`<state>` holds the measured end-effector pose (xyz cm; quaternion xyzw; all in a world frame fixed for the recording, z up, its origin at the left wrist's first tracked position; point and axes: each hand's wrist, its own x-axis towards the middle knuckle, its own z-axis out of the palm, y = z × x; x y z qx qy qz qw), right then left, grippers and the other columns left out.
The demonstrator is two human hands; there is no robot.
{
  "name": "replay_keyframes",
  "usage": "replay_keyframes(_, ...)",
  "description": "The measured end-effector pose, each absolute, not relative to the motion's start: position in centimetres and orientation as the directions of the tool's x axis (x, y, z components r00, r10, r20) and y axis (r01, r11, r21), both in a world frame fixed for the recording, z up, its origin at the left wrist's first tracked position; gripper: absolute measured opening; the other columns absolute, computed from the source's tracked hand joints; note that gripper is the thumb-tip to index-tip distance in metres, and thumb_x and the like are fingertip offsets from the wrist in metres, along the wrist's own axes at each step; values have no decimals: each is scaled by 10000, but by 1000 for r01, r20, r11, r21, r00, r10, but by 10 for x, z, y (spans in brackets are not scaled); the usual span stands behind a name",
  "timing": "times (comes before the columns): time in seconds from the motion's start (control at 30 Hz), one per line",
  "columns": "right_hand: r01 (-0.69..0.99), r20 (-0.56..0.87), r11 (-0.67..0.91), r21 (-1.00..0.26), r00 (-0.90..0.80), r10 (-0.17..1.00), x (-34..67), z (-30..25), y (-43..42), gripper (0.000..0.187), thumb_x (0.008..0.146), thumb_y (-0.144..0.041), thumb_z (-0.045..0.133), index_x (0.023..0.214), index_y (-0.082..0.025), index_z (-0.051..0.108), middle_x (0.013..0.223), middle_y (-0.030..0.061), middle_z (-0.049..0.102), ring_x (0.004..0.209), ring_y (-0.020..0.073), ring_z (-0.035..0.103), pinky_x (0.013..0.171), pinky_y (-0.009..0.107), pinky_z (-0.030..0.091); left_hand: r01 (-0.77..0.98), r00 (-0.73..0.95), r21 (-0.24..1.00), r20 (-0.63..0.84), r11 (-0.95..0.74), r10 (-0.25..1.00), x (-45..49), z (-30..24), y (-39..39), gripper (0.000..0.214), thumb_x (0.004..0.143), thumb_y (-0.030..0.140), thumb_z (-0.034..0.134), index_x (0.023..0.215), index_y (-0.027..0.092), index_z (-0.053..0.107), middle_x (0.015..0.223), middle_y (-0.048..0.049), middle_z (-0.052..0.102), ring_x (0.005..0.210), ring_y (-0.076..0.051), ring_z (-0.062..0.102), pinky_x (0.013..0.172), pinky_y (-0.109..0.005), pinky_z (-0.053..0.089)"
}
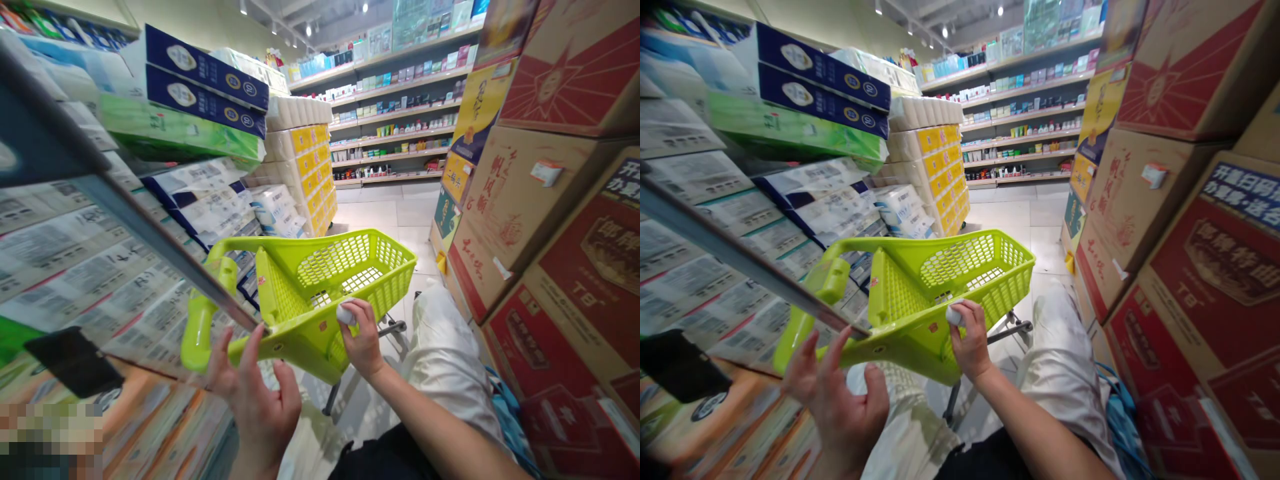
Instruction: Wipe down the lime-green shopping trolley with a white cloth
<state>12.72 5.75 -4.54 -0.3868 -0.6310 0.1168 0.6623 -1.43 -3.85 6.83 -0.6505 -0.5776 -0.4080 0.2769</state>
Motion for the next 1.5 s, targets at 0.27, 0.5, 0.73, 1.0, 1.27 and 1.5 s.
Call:
replay_keyframes(0.27, 336, 844, 811, -480, -75, 531, 111, -50, 51, 283, 898, -146, 495, 1144, -229, 607, 1028, 78, 591, 999, 204, 569, 888, 363, 527, 972, 236, -100, 395, -214, 888, 7, 74, 1, 489, 771, 81, 450, 1246, 106, 565, 1174, -147, 646, 1107, -286, 590, 982, -453, 460)
replay_keyframes(0.5, 399, 772, 683, -611, 112, 625, 125, -62, 66, 284, 848, -104, 518, 1084, -215, 630, 1013, 87, 599, 969, 220, 567, 855, 383, 531, 976, 206, -132, 333, -171, 920, 4, 72, 6, 501, 757, 95, 465, 1240, 125, 593, 1148, -124, 670, 1068, -264, 603, 965, -421, 435)
replay_keyframes(0.73, 305, 859, 857, -415, -179, 479, 93, -53, 48, 245, 907, -140, 512, 1099, -217, 643, 996, 76, 634, 941, 191, 581, 852, 328, 547, 983, 170, -123, 340, -135, 925, 8, 72, 7, 496, 743, 96, 466, 1217, 88, 613, 1156, -149, 668, 1080, -282, 592, 979, -433, 419)
replay_keyframes(1.0, 417, 742, 650, -635, 98, 663, 133, -64, 67, 352, 826, -75, 514, 1114, -227, 645, 1038, 84, 603, 991, 215, 572, 883, 378, 525, 974, 212, -155, 391, -163, 896, 7, 68, 5, 515, 736, 95, 479, 1238, 99, 595, 1141, -137, 672, 1071, -277, 598, 986, -427, 413)
replay_keyframes(1.27, 403, 808, 831, -382, -290, 512, 112, -75, 53, 247, 897, -115, 494, 1048, -222, 658, 944, 57, 637, 887, 185, 580, 809, 309, 539, 969, 241, -160, 427, -190, 871, 4, 65, 4, 516, 741, 111, 491, 1248, 125, 588, 1149, -137, 669, 1088, -281, 597, 987, -423, 410)
replay_keyframes(1.5, 456, 783, 709, -538, -41, 621, 141, -67, 68, 300, 883, -111, 495, 1137, -196, 629, 1045, 99, 613, 999, 220, 560, 899, 380, 518, 966, 250, -166, 412, -197, 876, 3, 64, 3, 530, 752, 115, 485, 1275, 117, 568, 1168, -132, 657, 1097, -275, 584, 1007, -413, 388)
